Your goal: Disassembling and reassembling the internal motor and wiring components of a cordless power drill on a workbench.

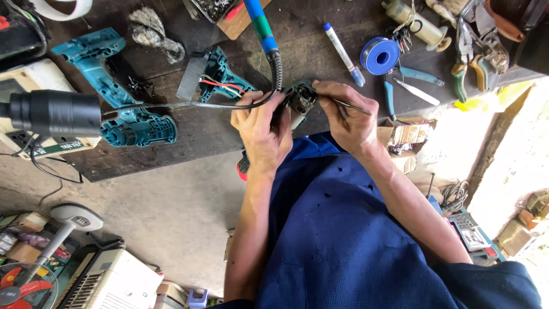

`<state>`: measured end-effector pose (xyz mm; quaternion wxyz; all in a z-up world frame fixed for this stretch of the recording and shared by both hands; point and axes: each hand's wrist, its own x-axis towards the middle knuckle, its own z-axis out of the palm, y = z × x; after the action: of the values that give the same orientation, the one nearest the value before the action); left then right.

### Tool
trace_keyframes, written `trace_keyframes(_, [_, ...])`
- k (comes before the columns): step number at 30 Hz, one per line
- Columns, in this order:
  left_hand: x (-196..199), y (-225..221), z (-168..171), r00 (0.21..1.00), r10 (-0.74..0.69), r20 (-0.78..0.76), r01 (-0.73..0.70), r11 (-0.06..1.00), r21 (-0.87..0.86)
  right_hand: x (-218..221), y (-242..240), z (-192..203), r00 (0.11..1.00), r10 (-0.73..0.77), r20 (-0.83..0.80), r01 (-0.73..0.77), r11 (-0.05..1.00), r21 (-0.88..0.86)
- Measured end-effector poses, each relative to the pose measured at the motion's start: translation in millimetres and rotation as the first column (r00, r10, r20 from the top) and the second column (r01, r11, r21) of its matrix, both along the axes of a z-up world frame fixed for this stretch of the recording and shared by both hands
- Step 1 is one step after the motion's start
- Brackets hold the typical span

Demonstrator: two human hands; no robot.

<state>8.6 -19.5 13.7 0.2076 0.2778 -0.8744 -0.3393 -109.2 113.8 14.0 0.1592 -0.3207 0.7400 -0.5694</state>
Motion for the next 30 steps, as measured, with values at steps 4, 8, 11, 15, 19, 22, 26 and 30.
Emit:
trace_keyframes(4, [18.1,-5.6,-0.5,0.993,-0.119,-0.025,0.119,0.993,0.01,-4.1,-3.3,13.6,0.998,0.026,0.051,-0.027,0.999,0.021])
trace_keyframes(8, [26.0,-3.9,-10.3,0.982,-0.191,-0.006,0.19,0.981,-0.049,-9.8,-4.3,13.7,0.993,0.073,0.093,-0.075,0.997,0.021])
trace_keyframes(11, [28.0,-1.2,-13.3,0.981,-0.192,0.019,0.193,0.978,-0.081,-11.9,-3.0,13.3,0.988,0.098,0.122,-0.102,0.994,0.03])
trace_keyframes(15, [28.7,-1.0,-15.0,0.978,-0.2,0.058,0.206,0.971,-0.118,-12.2,2.2,1.1,0.982,0.117,0.15,-0.125,0.991,0.05])
trace_keyframes(19, [31.5,-0.6,-18.9,0.979,-0.193,0.071,0.199,0.975,-0.095,-17.2,-2.9,9.9,0.981,0.132,0.145,-0.141,0.988,0.055])
trace_keyframes(22, [31.2,-0.9,-20.1,0.979,-0.189,0.077,0.196,0.977,-0.085,-19.1,-4.8,12.4,0.983,0.14,0.121,-0.148,0.987,0.063])
trace_keyframes(26, [30.9,-2.0,-20.9,0.977,-0.194,0.093,0.201,0.976,-0.085,-18.5,-4.9,15.3,0.982,0.137,0.131,-0.146,0.987,0.061])
trace_keyframes(30, [30.7,-1.5,-20.2,0.978,-0.188,0.09,0.195,0.978,-0.074,-19.0,-1.8,10.4,0.98,0.156,0.123,-0.164,0.985,0.057])
